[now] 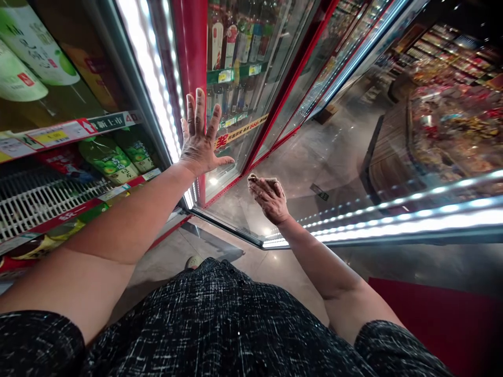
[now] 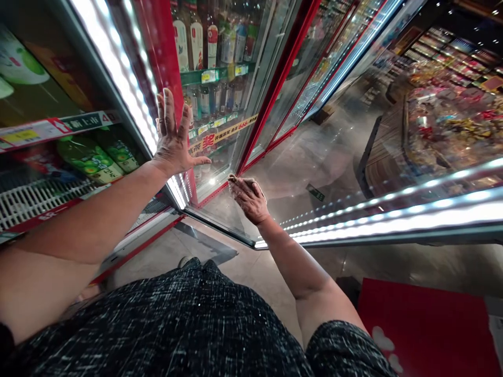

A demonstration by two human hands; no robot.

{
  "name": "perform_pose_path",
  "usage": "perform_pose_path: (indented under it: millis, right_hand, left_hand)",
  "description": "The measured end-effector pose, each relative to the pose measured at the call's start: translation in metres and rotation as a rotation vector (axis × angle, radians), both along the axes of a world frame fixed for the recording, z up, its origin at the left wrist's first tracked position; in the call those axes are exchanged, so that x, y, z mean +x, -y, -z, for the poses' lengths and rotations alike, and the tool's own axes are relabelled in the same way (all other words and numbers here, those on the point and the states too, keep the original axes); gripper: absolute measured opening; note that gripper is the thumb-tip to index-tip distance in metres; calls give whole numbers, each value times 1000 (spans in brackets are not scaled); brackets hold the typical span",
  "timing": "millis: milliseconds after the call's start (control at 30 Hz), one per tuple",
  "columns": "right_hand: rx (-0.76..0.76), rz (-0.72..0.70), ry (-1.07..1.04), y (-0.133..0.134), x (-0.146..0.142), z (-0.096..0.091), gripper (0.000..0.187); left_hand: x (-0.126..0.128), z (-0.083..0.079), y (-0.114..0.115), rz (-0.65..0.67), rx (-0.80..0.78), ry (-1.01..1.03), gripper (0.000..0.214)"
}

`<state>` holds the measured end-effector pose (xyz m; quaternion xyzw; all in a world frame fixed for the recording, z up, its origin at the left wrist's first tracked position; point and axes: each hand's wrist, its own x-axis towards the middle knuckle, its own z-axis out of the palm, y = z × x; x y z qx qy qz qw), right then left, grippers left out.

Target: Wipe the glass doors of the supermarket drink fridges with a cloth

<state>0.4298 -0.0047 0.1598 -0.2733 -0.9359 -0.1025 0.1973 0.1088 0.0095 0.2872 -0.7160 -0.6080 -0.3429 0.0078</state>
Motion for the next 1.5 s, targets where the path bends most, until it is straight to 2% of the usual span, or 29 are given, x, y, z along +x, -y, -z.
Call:
perform_pose_path:
  millis: [200,267,400,467,533,600,667,733,800,867,967,1033,1167,1267,1333,1400,1500]
  right_hand:
    - [-77,-156,183,14,29,46,43]
    - [-91,-163,190,15,36,45,43]
    - [-47,-83,123,10,52,14,50]
    - [1,-30,72,11,63,4,52]
    - [-8,-48,70,16,76,9,51]
    - [-78,-127,116,23,89,24,48]
    - [-144,-186,164,28,101,40,44]
    - [-174,-195,183,30,110,45,42]
    - [-170,-166,166,29,117,37,41]
    - [-128,-112,124,26,125,20,42]
    - [-65,-33,89,27,139,1,45]
    - [-94,-32,121,32,149,1,44]
    - [-172,-105,241,41,165,15,36]
    - [-209,-122,260,43,176,9,38]
    - [-226,-64,213,43,184,-5,41]
    - [-201,63,139,46,193,-17,44]
    - [-118,209,68,55,204,-14,42]
  left_hand:
    - [14,-4,5,-49,-66,76,144]
    - [18,-5,4,-80,-93,87,145]
    - [23,-5,0,-110,-92,99,141]
    - [25,-4,-1,-107,-90,112,141]
    - [27,-4,-2,-102,-100,118,142]
    - [29,-3,-5,-114,-127,105,146]
    - [31,1,-9,-174,-157,78,156]
    - [31,5,-15,-235,-173,64,164]
    - [30,10,-19,-221,-190,81,161]
    - [27,14,-22,-202,-208,90,161]
    - [24,18,-25,-247,-190,28,163]
    - [23,20,-27,-281,-168,-21,162]
    - [22,23,-29,-316,-164,-68,167]
    - [21,24,-32,-332,-172,-58,167]
    - [19,25,-33,-323,-189,-33,165]
    - [18,26,-33,-320,-199,-30,164]
    - [14,29,-34,-321,-172,-76,160]
